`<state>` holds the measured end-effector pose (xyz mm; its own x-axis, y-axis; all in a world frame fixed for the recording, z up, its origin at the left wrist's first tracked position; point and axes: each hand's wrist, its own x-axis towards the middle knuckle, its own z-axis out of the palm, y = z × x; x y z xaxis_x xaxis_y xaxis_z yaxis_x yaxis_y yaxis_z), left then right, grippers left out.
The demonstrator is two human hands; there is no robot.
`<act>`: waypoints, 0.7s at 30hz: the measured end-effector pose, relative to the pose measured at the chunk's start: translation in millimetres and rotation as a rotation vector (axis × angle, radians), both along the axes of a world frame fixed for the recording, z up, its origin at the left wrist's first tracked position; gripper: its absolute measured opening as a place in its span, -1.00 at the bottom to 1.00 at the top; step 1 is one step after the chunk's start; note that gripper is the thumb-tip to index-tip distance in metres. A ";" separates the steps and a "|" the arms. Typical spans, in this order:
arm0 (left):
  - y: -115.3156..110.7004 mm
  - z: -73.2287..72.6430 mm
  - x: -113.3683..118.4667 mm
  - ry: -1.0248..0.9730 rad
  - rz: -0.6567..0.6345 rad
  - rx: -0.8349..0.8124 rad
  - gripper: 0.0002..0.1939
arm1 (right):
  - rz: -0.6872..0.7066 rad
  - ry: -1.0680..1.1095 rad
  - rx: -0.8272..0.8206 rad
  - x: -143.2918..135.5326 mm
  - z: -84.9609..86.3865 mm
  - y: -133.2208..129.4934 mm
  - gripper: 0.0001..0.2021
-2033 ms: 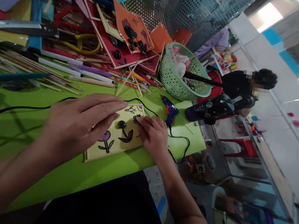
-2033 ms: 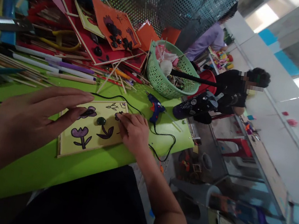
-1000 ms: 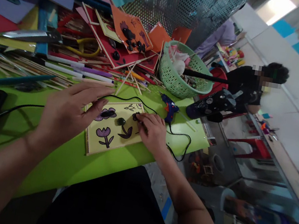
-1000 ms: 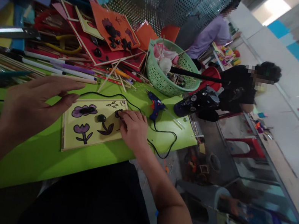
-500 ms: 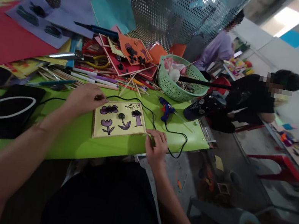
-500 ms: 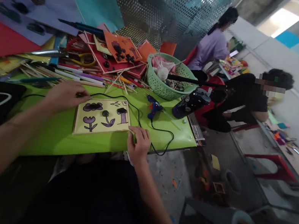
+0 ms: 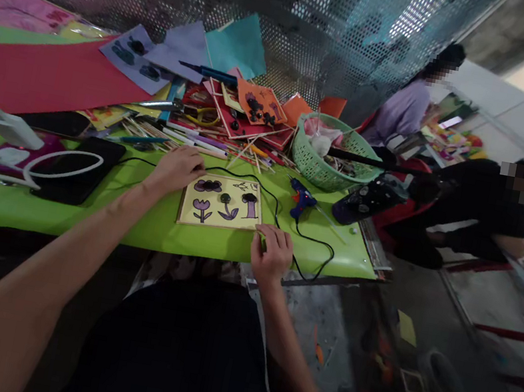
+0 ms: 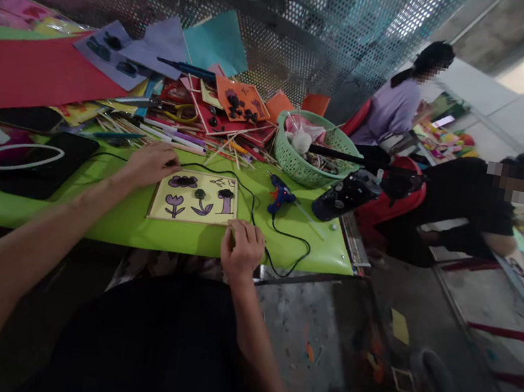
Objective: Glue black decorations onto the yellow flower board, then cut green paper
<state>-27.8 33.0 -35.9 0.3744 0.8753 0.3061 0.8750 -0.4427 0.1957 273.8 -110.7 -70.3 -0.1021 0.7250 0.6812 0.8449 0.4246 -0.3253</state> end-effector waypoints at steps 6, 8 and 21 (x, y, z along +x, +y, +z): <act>-2.9 1.4 2.0 -0.032 0.031 0.028 -0.84 | -0.003 0.000 -0.008 0.0 -0.7 -0.7 -0.80; -3.9 2.5 2.1 -0.038 0.031 0.027 -0.83 | 0.004 0.006 -0.011 0.3 -0.9 -0.9 -0.81; -0.6 2.3 -14.3 -0.119 0.074 0.030 -0.77 | 0.103 0.018 0.000 4.5 -1.3 -2.1 -0.80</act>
